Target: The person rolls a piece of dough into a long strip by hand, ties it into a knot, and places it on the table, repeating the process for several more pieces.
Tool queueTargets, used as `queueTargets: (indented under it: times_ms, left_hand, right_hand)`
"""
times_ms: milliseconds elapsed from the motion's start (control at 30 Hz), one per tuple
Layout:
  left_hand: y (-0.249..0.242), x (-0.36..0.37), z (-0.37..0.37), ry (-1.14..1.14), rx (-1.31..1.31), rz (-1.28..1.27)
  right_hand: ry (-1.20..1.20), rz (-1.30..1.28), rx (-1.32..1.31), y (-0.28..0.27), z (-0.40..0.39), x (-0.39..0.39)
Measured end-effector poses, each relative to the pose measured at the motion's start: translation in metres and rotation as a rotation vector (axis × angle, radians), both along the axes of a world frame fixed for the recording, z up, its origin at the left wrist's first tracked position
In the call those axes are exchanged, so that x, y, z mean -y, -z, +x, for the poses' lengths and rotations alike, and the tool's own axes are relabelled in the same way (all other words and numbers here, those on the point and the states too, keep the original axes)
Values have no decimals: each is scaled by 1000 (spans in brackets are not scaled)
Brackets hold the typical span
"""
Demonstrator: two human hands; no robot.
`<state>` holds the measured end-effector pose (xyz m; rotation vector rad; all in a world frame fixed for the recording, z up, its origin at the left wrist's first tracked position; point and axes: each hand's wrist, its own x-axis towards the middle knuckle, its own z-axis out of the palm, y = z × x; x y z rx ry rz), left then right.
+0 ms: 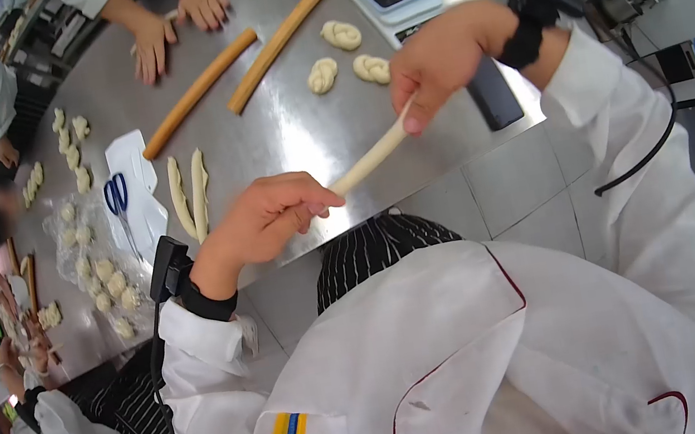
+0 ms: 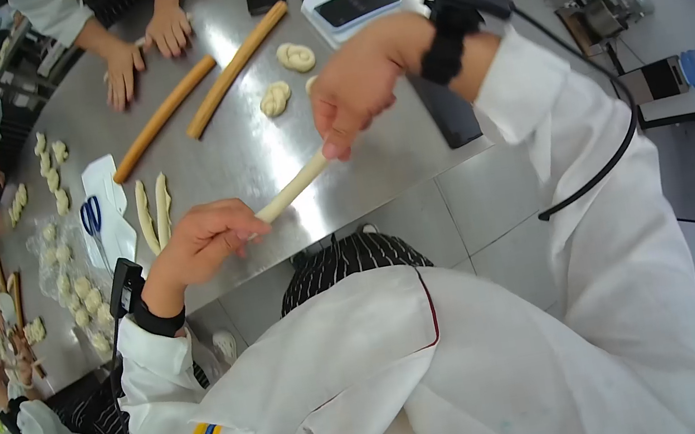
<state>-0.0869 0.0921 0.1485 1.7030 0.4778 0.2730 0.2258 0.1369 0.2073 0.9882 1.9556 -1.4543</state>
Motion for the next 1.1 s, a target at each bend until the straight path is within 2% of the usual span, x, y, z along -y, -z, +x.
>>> queueTargets:
  times_ms: [33,100,200,267,300,333,367,433,500,533,567,633,667,700,767,800,900,933,1000,1067,1100]
  left_hand:
    - [-10,-6,9,163,126,31]
    - [-28,-13,28,203,211,173]
    - [-60,-38,43,138,286,261]
    - [-76,-55,49,22,699,401]
    - [-93,-57,47,23,701,436]
    - [-109,-54,46,-95,754,238]
    - [-123,-57,42,-216,801,20]
    - [-132,-78,20,-186,759,53]
    - [-144,-92,-1,-34,730,-96]
    - [-148,-90,-8,-203,604,57]
    - [-150,-87,-8,-207,597,54]
    - [-159,-78,5,-262,544,314]
    - [-158,-76,9,-254,468,165]
    - [-154,-69,12,-257,459,161]
    - [-143,-57,22,-191,674,17]
    - [-130,-52,26,-191,792,87]
    - [-98,-50,28,-140,905,153]
    - [-99,-58,20,16,847,172]
    - [-112,-64,18,76,788,148]
    - [-131,-66,24,112,647,44]
    - [-134,-73,32,120,645,52]
  right_hand:
    - [-11,79,147,-41,-12,-8]
    - [-7,405,201,-111,-32,-4]
    - [-35,914,249,-206,-89,22]
    - [-37,1066,236,-245,-117,35]
    - [-20,1167,211,-256,-127,38]
    - [-69,1135,18,-258,-129,32]
    - [-81,1155,14,-272,-128,22]
    - [-178,1115,142,-297,-133,19]
    - [-160,1111,169,-302,-137,16]
    - [-137,1135,217,-295,-141,9]
    - [-109,1144,263,-289,-142,4]
    - [-94,1131,291,-288,-141,-2]
    - [-85,1116,302,-288,-140,-1]
    - [-75,1094,310,-288,-138,-2]
    - [-45,1040,332,-292,-130,-2]
    - [-23,1007,349,-293,-124,-5]
    - [38,925,381,-283,-98,-24]
    - [55,841,353,-279,-89,-34]
    - [80,753,324,-276,-78,-40]
    - [8,914,296,-283,-93,-32]
    - [-53,1133,314,-276,-107,-35]
